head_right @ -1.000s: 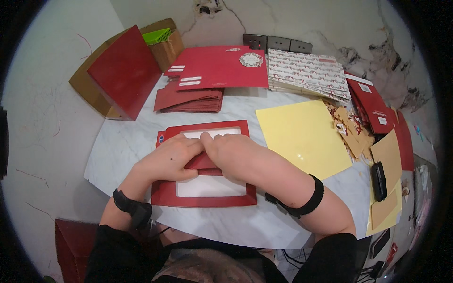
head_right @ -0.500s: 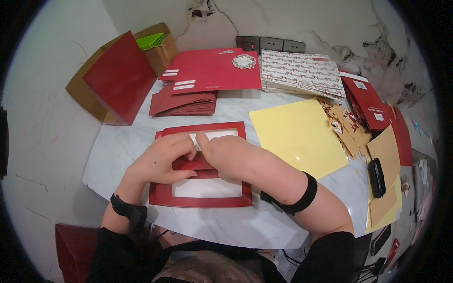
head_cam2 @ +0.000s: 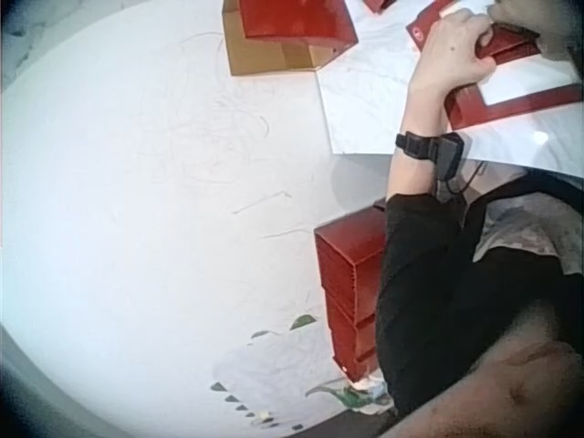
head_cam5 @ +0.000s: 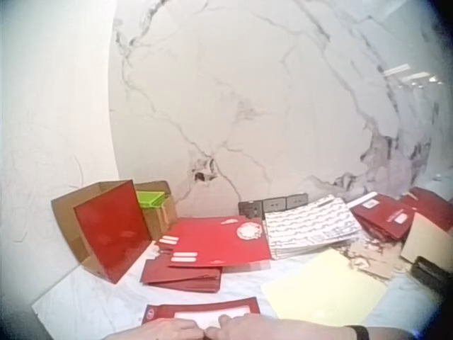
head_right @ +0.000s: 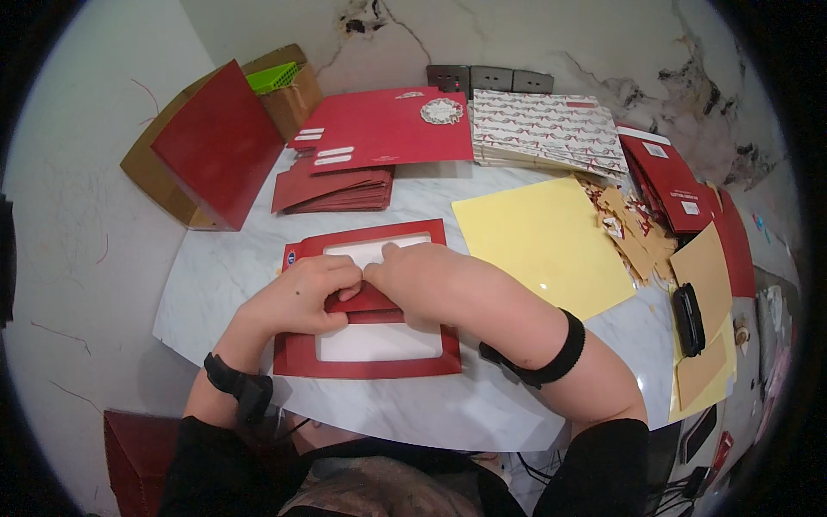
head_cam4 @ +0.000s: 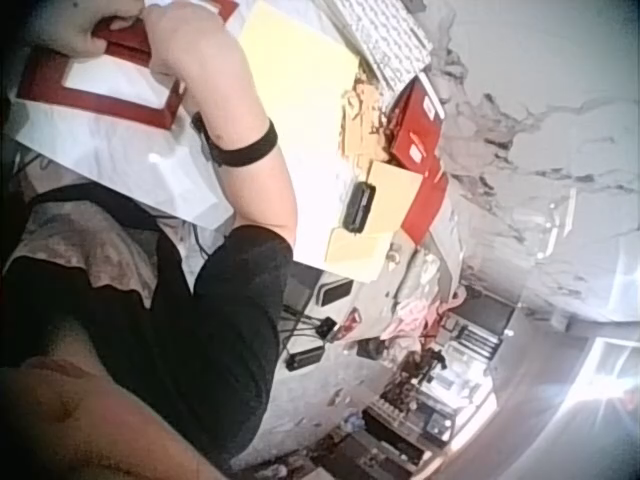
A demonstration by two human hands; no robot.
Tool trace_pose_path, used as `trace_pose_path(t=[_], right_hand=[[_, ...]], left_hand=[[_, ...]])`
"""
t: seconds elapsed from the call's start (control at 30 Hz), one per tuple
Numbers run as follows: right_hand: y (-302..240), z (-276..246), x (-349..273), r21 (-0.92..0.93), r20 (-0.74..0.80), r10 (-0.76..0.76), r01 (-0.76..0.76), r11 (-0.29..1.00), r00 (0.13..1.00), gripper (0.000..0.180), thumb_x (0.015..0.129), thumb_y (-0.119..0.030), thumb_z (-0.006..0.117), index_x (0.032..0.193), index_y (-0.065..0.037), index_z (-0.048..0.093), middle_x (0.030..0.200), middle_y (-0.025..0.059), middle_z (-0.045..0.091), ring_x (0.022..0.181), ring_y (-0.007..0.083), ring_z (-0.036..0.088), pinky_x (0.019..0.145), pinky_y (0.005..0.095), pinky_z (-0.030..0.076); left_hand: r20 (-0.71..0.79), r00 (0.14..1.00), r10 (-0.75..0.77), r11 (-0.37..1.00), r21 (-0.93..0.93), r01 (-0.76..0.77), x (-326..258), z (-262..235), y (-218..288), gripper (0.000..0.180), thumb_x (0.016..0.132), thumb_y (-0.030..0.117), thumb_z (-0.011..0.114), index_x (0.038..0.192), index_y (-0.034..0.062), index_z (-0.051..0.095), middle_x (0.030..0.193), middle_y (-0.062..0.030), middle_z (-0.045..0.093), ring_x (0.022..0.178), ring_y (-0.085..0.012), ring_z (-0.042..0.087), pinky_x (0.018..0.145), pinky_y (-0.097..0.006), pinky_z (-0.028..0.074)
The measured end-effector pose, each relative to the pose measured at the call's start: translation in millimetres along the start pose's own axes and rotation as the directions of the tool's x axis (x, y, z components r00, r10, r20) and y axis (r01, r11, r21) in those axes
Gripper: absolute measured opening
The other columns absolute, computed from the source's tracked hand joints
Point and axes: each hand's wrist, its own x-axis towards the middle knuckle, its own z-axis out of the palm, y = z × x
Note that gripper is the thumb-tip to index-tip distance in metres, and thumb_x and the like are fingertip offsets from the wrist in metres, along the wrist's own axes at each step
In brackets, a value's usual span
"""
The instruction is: Assembling and checking stationery items into a folder.
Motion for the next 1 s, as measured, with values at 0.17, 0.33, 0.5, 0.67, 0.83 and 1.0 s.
trace_pose_path(t=[0.17, 0.33, 0.5, 0.67, 0.83, 1.0], right_hand=[[-0.1, -3.4, -1.8, 0.015, 0.088, 0.033, -0.035, 0.999, 0.996, 0.040, 0.071, 0.000, 0.074, 0.109, -0.006, 0.062, 0.106, 0.0151, 0.063, 0.098, 0.0338, 0.066, 0.081, 0.0398, 0.055], [-2.7, -12.0, 0.6, 0.058, 0.190, 0.061, -0.073, 0.996, 0.980, 0.040, 0.071, 0.002, 0.074, 0.109, -0.007, 0.063, 0.108, 0.0150, 0.062, 0.101, 0.0334, 0.066, 0.081, 0.0396, 0.055], [-0.7, -9.6, 1.2, 0.092, 0.216, 0.098, -0.121, 0.988, 0.971, 0.038, 0.071, 0.003, 0.074, 0.106, -0.006, 0.063, 0.110, 0.0135, 0.062, 0.101, 0.0326, 0.066, 0.080, 0.0393, 0.055], [0.7, -12.6, 1.6, 0.164, 0.241, 0.040, -0.082, 0.983, 0.970, 0.033, 0.071, 0.004, 0.073, 0.100, -0.006, 0.060, 0.109, 0.0115, 0.061, 0.101, 0.0311, 0.065, 0.080, 0.0402, 0.054], [2.4, -11.5, -1.5, 0.177, 0.220, 0.037, -0.077, 0.981, 0.975, 0.031, 0.071, 0.002, 0.074, 0.098, -0.006, 0.059, 0.109, 0.0119, 0.059, 0.098, 0.0314, 0.064, 0.080, 0.0399, 0.053], [4.9, -8.7, -2.8, 0.140, 0.109, 0.026, -0.041, 0.989, 0.994, 0.032, 0.071, -0.001, 0.075, 0.099, -0.005, 0.060, 0.107, 0.0131, 0.058, 0.098, 0.0333, 0.064, 0.080, 0.0405, 0.053]], left_hand=[[0.018, 0.999, 0.051, 0.999, 0.002, -0.051, 1.6, -1.0, -1.6, 0.018, 0.068, 0.007, 0.063, 0.078, 0.0048, 0.048, 0.078, -0.0118, 0.054, 0.075, -0.0331, 0.057, 0.066, -0.040, 0.046], [0.061, 0.993, 0.098, 0.993, 0.054, -0.101, 1.0, -1.5, -7.2, 0.019, 0.069, 0.009, 0.063, 0.080, 0.0047, 0.048, 0.081, -0.0115, 0.054, 0.076, -0.0328, 0.056, 0.067, -0.041, 0.047], [0.140, 0.984, 0.109, 0.987, 0.099, -0.123, 3.7, -7.6, -1.9, 0.017, 0.071, 0.009, 0.064, 0.082, 0.0047, 0.051, 0.094, -0.0120, 0.056, 0.088, -0.0320, 0.057, 0.074, -0.041, 0.048], [-0.008, 0.961, 0.275, 0.956, 0.110, -0.272, 2.5, -4.2, -8.7, 0.016, 0.073, 0.009, 0.067, 0.081, 0.0050, 0.054, 0.122, -0.0131, 0.060, 0.118, -0.0338, 0.054, 0.099, -0.046, 0.044], [-0.088, 0.949, 0.303, 0.945, -0.102, -0.311, 0.2, 2.3, -26.9, 0.020, 0.077, 0.018, 0.074, 0.086, 0.0062, 0.061, 0.144, -0.0146, 0.053, 0.138, -0.0349, 0.043, 0.115, -0.053, 0.028], [-0.081, 0.966, 0.246, 0.934, -0.247, -0.258, -2.6, 11.3, -40.3, 0.035, 0.079, 0.023, 0.081, 0.112, 0.0128, 0.074, 0.141, -0.0114, 0.058, 0.136, -0.0302, 0.048, 0.119, -0.055, 0.022]])
